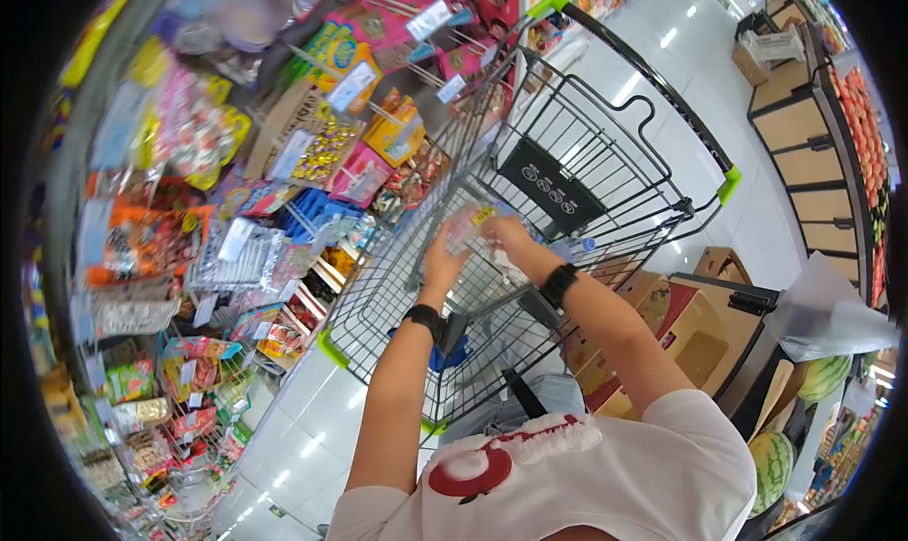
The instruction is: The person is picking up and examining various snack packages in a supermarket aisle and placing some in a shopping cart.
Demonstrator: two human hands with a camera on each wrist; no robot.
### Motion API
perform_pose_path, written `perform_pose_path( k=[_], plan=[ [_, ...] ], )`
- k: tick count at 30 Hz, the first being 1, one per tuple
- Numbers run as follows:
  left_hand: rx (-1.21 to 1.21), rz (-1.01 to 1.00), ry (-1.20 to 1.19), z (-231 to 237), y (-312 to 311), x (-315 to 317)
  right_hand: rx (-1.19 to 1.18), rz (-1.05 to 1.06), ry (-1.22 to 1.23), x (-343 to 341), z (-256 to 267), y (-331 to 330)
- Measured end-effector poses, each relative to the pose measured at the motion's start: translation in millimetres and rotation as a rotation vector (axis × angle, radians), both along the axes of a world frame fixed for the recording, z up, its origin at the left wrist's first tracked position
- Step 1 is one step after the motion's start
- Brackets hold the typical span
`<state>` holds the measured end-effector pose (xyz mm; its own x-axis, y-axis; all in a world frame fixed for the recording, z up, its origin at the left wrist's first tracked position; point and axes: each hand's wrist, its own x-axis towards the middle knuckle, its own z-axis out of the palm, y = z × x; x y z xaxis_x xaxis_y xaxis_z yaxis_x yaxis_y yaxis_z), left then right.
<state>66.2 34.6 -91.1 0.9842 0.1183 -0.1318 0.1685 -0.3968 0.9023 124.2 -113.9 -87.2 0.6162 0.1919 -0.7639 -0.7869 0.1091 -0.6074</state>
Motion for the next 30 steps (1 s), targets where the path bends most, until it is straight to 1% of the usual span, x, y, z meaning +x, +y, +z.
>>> perform_pose_path(
  k=[1, 2, 3, 5, 6, 7, 9, 10, 11, 12, 13, 14, 15, 16, 17, 18, 19, 20, 21, 23, 24, 27, 28, 30],
  plan=[
    [0.056, -0.046, -0.08, 13, 6, -15, 0.091, -0.012, 0.039, -16, 16, -3],
    [0.158, -0.036, -0.185, 30, 7, -32, 0.068, 0.011, 0.032, -33, 43, 0],
    [0.153, -0.081, -0.252, 51, 11, -48, 0.043, 0.033, 0.023, -53, 69, 3],
    [0.146, -0.178, -0.387, 95, 20, -87, 0.084, 0.072, -0.093, -104, 96, 2],
    [0.248, -0.205, -0.447, 112, 26, -111, 0.101, 0.089, -0.132, -132, 116, 5],
    [0.299, -0.207, -0.484, 129, 31, -137, 0.115, 0.111, -0.167, -163, 141, 7],
    [0.397, -0.194, -0.542, 165, 40, -197, 0.167, 0.156, -0.232, -220, 187, 16],
    [0.372, -0.153, -0.605, 184, 44, -225, 0.208, 0.176, -0.263, -248, 207, 22],
    [0.331, -0.112, -0.613, 200, 51, -255, 0.25, 0.196, -0.292, -276, 225, 29],
    [0.29, -0.069, -0.624, 214, 58, -284, 0.269, 0.265, -0.317, -299, 243, 38],
    [0.247, -0.024, -0.629, 222, 65, -312, 0.26, 0.322, -0.403, -320, 256, 49],
    [0.284, 0.02, -0.594, 227, 77, -339, 0.253, 0.38, -0.486, -344, 269, 61],
    [0.224, 0.112, -0.527, 246, 85, -367, 0.249, 0.438, -0.567, -364, 279, 73],
    [0.163, 0.204, -0.462, 274, 91, -394, 0.297, 0.463, -0.644, -380, 286, 85],
    [0.1, 0.294, -0.399, 293, 100, -418, 0.284, 0.485, -0.756, -395, 294, 97],
    [-0.061, 0.376, -0.402, 297, 113, -438, 0.272, 0.504, -0.865, -409, 303, 108],
    [-0.076, 0.372, -0.448, 305, 129, -459, 0.26, 0.518, -0.97, -422, 310, 118],
    [-0.219, 0.413, -0.456, 315, 136, -480, 0.117, 0.546, -1.196, -432, 319, 126],
    [-0.364, 0.453, -0.468, 342, 138, -503, 0.039, 0.558, -1.304, -444, 328, 135],
    [-0.53, 0.464, -0.529, 363, 150, -539, -0.112, 0.58, -1.531, -465, 342, 152],
    [-0.608, 0.469, -0.575, 371, 156, -555, 0.183, 0.607, -1.306, -478, 343, 163],
    [-0.646, 0.538, -0.665, 384, 168, -596, 0.762, 0.917, -0.722, -509, 365, 187],
    [-0.667, 0.561, -0.681, 389, 170, -606, 0.712, 1.002, -0.86, -517, 364, 194],
    [-0.613, 0.607, -0.665, 396, 176, -622, 0.676, 1.116, -0.948, -532, 373, 205]
  ],
)
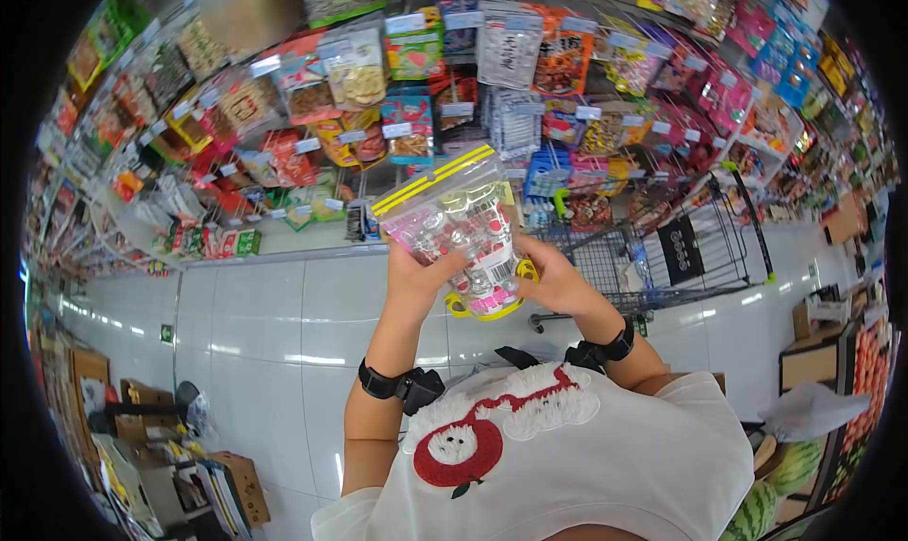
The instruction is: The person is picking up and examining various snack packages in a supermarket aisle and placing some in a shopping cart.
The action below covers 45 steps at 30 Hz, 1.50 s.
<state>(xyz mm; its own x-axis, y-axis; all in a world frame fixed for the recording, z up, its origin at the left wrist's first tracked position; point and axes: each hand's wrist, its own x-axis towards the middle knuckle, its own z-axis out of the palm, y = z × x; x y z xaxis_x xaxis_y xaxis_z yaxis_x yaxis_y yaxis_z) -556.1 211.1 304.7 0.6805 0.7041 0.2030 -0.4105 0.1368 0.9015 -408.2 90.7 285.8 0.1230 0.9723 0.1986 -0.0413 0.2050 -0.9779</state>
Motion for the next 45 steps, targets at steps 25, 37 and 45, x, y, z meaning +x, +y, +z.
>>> perform_pose_path(
  k=[25, 37, 45],
  plan=[
    [0.063, 0.175, 0.075, 0, 206, 56, 0.12, 0.012, -0.396, 79, -18, 240],
    [-0.01, -0.023, 0.15, -12, 310, 93, 0.12, -0.102, -0.26, 90, -38, 315],
    [-0.148, -0.459, 0.237, -71, 311, 128, -0.189, -0.502, -0.165, 55, -75, 254]
  ],
)
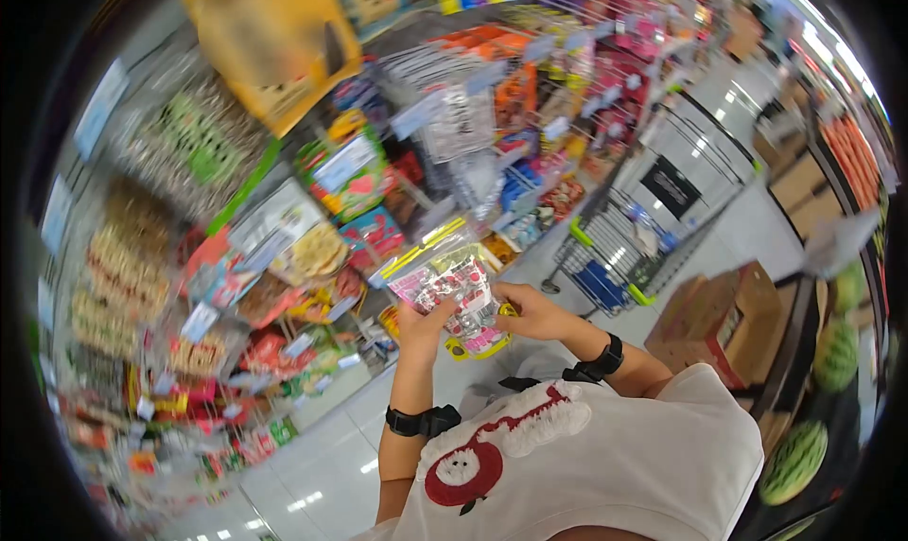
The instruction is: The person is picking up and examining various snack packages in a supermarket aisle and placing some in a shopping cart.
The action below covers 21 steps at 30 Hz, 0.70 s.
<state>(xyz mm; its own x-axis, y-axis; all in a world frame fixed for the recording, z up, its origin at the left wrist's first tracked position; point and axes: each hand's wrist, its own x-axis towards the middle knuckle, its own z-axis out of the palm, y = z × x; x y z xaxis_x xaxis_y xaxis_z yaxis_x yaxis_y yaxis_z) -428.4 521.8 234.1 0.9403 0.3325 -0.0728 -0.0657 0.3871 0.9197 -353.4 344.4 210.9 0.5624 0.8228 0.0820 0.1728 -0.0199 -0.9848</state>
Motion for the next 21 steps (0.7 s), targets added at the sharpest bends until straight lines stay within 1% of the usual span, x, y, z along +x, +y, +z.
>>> perform_pose_path(
  k=[1, 3, 4, 5, 7, 8, 10, 12, 13, 14, 16, 17, 18, 20, 21],
  plan=[
    [0.007, -0.018, 0.033, -6, -10, 8, -0.05, -0.067, -0.013, -2, 1, -13],
    [0.03, -0.096, -0.009, -19, -37, 24, -0.13, -0.173, -0.025, -1, -5, -37],
    [0.037, -0.13, -0.023, -25, -51, 31, -0.174, -0.22, -0.022, 0, -11, -52],
    [0.042, -0.211, -0.017, -29, -63, 40, -0.246, -0.243, 0.038, 8, -28, -72],
    [0.118, -0.318, 0.062, -48, -85, 56, -0.042, -0.556, 0.086, 32, -87, -113],
    [0.162, -0.362, 0.093, -54, -95, 67, 0.067, -0.705, 0.1, 45, -108, -136],
    [0.211, -0.419, 0.131, -61, -115, 88, -0.563, -0.914, -0.668, 65, -125, -198],
    [0.295, -0.457, 0.12, -78, -136, 118, -1.003, -0.849, -1.023, 72, -157, -253],
    [0.299, -0.498, 0.101, -94, -147, 134, -1.15, -0.703, -0.785, 74, -164, -271],
    [0.283, -0.537, 0.132, -103, -163, 155, -1.279, -0.552, -0.559, 85, -171, -288],
    [0.241, -0.622, 0.23, -120, -195, 183, -1.414, -0.408, -0.3, 103, -189, -306],
    [0.145, -0.644, 0.265, -129, -211, 195, -1.387, -0.396, -0.327, 102, -195, -314],
    [0.164, -0.629, 0.26, -138, -225, 208, -1.353, -0.395, -0.352, 105, -199, -320],
    [0.202, -0.607, 0.248, -147, -251, 232, -1.363, -0.347, -0.343, 116, -191, -335],
    [0.186, -0.61, 0.298, -144, -261, 240, -1.369, -0.321, -0.331, 118, -188, -344]
  ],
)
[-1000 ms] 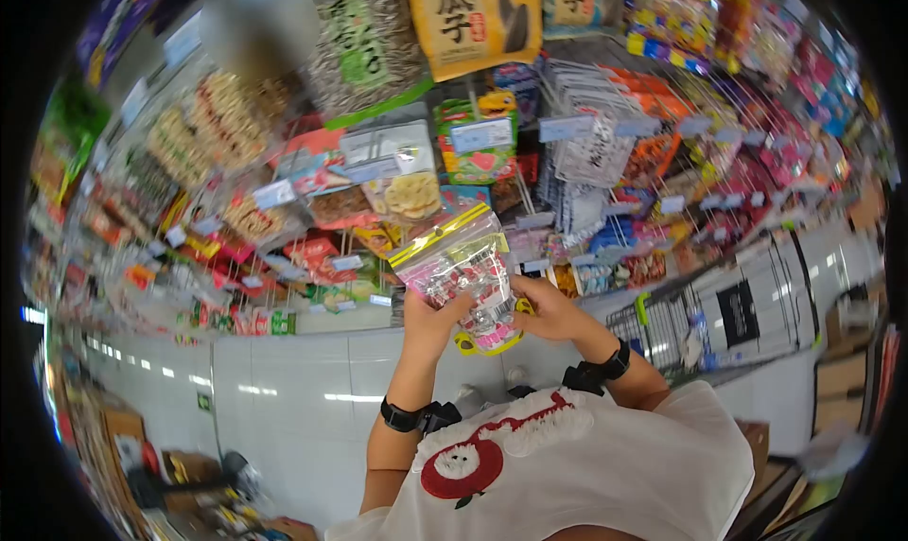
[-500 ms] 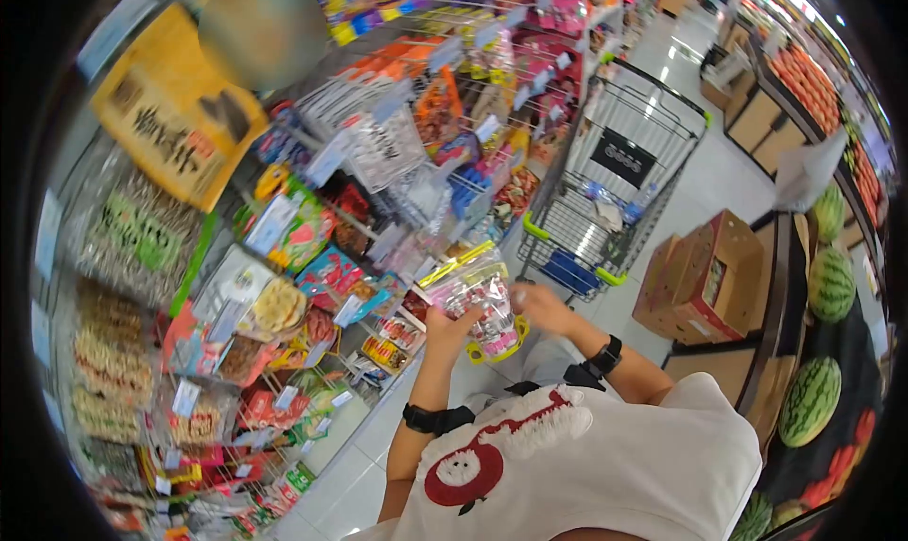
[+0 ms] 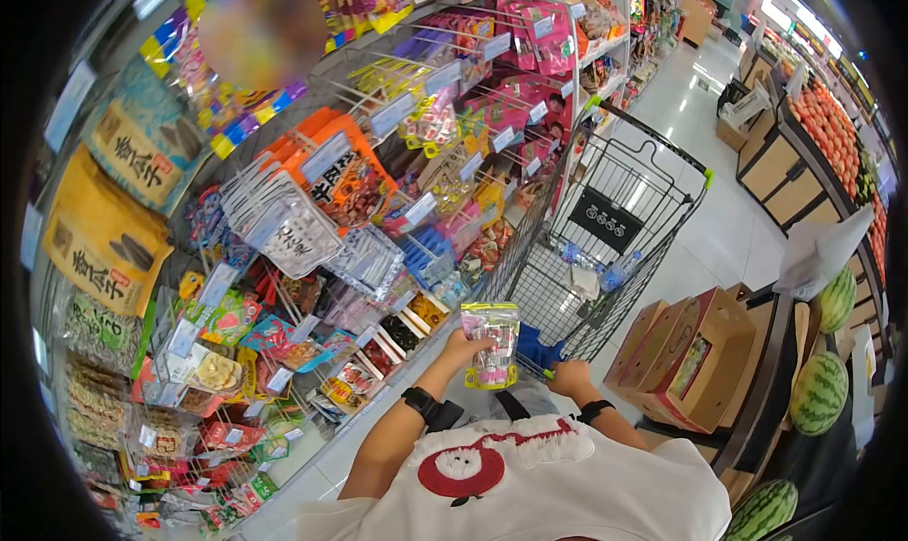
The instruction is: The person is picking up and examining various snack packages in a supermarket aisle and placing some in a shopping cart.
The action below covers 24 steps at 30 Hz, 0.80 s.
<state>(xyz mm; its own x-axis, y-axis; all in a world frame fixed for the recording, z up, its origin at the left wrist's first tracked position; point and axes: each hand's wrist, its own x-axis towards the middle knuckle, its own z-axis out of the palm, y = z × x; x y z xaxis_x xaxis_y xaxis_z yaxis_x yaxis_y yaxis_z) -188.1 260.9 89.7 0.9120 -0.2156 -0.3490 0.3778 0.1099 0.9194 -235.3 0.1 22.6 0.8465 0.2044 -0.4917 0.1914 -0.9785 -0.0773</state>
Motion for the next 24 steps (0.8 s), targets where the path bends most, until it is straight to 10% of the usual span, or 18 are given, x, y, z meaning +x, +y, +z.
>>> perform_pose_path(
  k=[10, 16, 24],
  plan=[
    [-0.004, -0.113, 0.05, 35, -58, 66, -0.123, -0.187, 0.096, 1, -6, -111],
    [-0.2, 0.03, -0.086, 86, -71, 97, 0.414, -0.181, -0.098, 5, -23, -76],
    [-0.421, 0.058, -0.2, 155, -49, 125, 0.216, -0.19, -0.044, 31, -21, -60]
  ],
)
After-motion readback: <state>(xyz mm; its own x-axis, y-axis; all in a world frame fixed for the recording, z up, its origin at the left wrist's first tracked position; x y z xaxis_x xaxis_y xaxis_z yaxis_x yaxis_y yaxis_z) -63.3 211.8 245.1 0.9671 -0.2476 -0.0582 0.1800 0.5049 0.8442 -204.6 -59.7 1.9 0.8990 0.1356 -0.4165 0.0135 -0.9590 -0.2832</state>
